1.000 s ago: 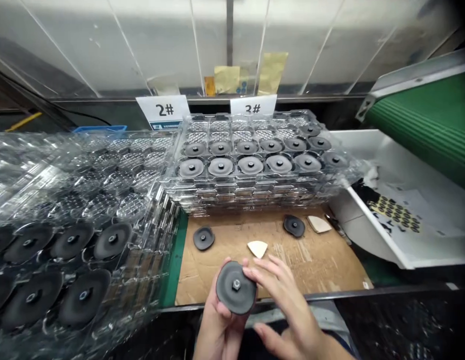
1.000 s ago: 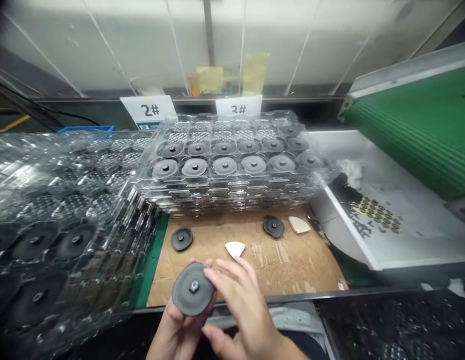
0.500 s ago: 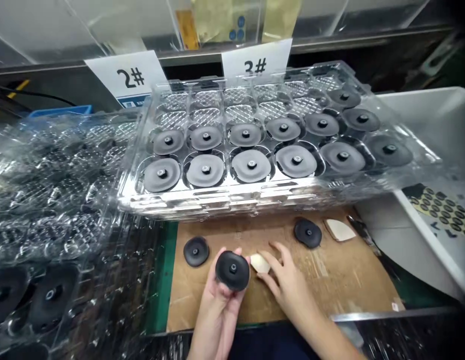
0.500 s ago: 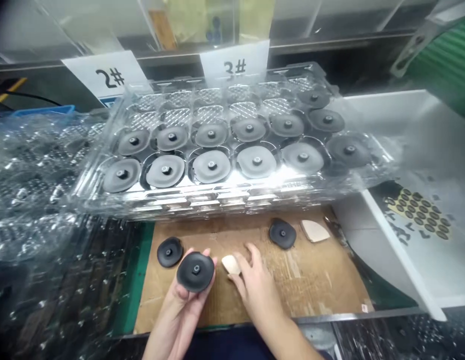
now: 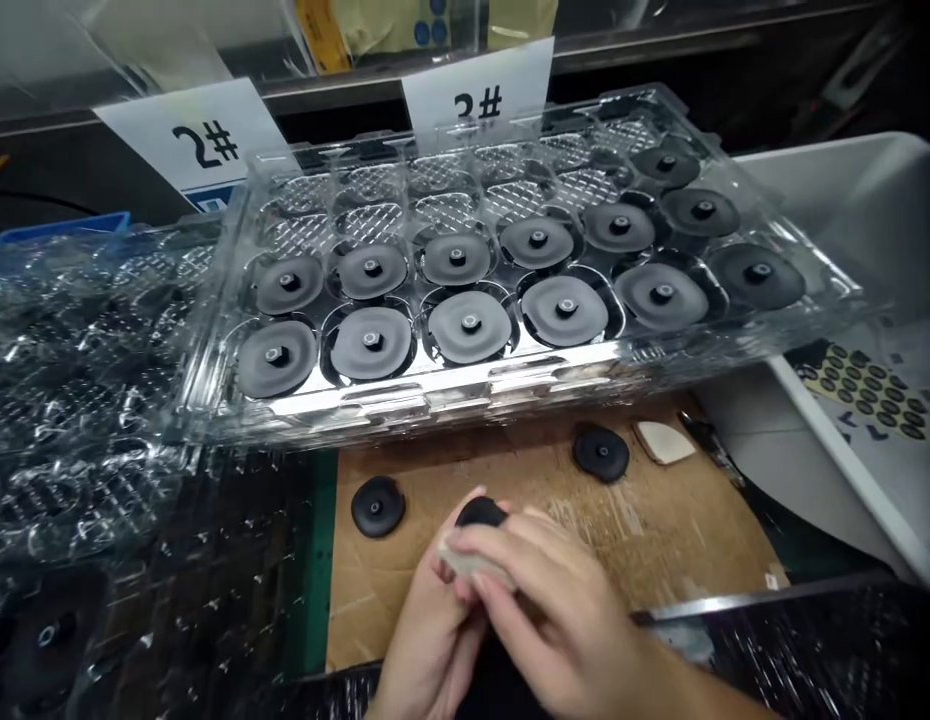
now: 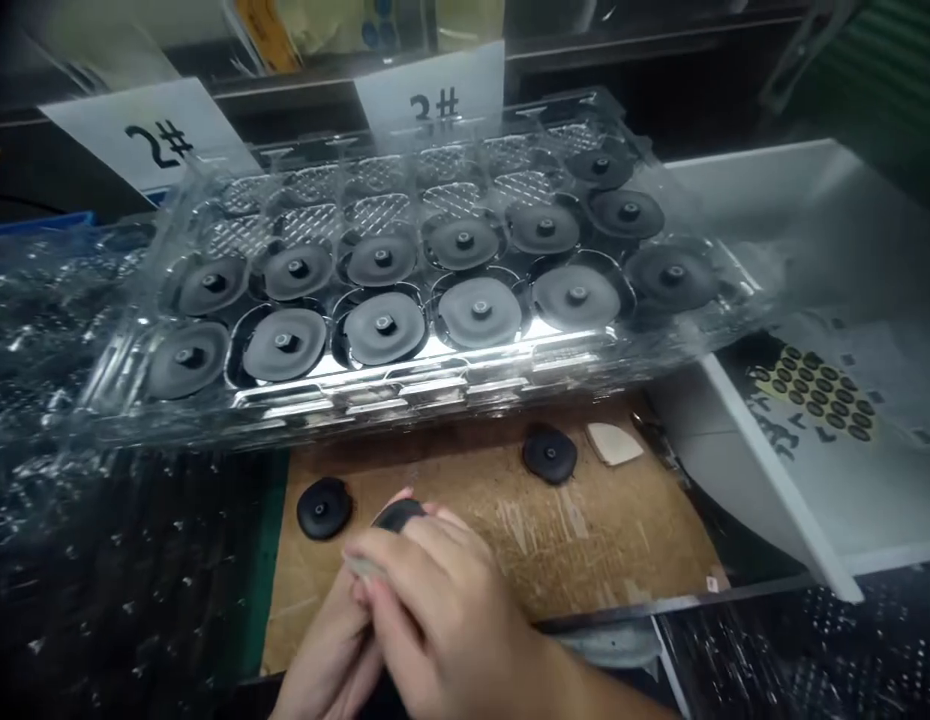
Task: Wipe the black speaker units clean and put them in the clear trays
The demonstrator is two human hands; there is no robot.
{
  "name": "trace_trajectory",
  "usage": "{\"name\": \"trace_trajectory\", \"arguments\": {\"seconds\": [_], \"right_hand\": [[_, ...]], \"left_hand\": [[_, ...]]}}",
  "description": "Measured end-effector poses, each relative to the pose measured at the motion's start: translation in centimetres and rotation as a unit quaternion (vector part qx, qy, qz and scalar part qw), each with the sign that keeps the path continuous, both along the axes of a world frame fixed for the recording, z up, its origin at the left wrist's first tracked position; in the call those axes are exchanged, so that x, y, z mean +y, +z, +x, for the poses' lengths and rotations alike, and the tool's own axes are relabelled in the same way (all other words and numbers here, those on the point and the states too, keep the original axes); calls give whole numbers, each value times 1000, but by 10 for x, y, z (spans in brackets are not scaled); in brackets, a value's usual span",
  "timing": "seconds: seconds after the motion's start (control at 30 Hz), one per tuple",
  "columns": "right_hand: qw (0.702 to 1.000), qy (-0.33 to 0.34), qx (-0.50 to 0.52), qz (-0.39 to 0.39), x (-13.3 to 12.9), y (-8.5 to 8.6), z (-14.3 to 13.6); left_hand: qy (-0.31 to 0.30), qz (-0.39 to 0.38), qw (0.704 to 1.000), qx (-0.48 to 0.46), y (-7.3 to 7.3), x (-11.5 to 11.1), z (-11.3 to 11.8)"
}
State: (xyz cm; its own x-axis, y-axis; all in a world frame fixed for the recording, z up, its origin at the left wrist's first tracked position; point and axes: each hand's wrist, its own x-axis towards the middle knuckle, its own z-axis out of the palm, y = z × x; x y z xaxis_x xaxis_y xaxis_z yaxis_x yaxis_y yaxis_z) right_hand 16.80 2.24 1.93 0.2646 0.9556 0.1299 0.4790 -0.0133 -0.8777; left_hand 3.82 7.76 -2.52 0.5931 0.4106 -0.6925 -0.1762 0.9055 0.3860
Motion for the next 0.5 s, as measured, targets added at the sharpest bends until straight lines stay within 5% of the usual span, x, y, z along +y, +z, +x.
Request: {"name": "trace_trajectory", "arguments": {"seconds": [0.1, 0.2, 0.37, 0.5], "right_hand": [[998, 52, 6, -33, -1, 13, -4], [999, -13, -50, 16, -6, 14, -7], [997, 28, -52, 50, -25, 19, -17], [993, -44, -74, 84, -29, 24, -18]], "left_hand": [[5, 27, 1000, -2, 14, -2, 3], [-8, 56, 998, 9, 25, -5, 5], [-2, 73, 997, 17, 35, -13, -1], [-11, 78, 997, 16, 40, -24, 0]]}}
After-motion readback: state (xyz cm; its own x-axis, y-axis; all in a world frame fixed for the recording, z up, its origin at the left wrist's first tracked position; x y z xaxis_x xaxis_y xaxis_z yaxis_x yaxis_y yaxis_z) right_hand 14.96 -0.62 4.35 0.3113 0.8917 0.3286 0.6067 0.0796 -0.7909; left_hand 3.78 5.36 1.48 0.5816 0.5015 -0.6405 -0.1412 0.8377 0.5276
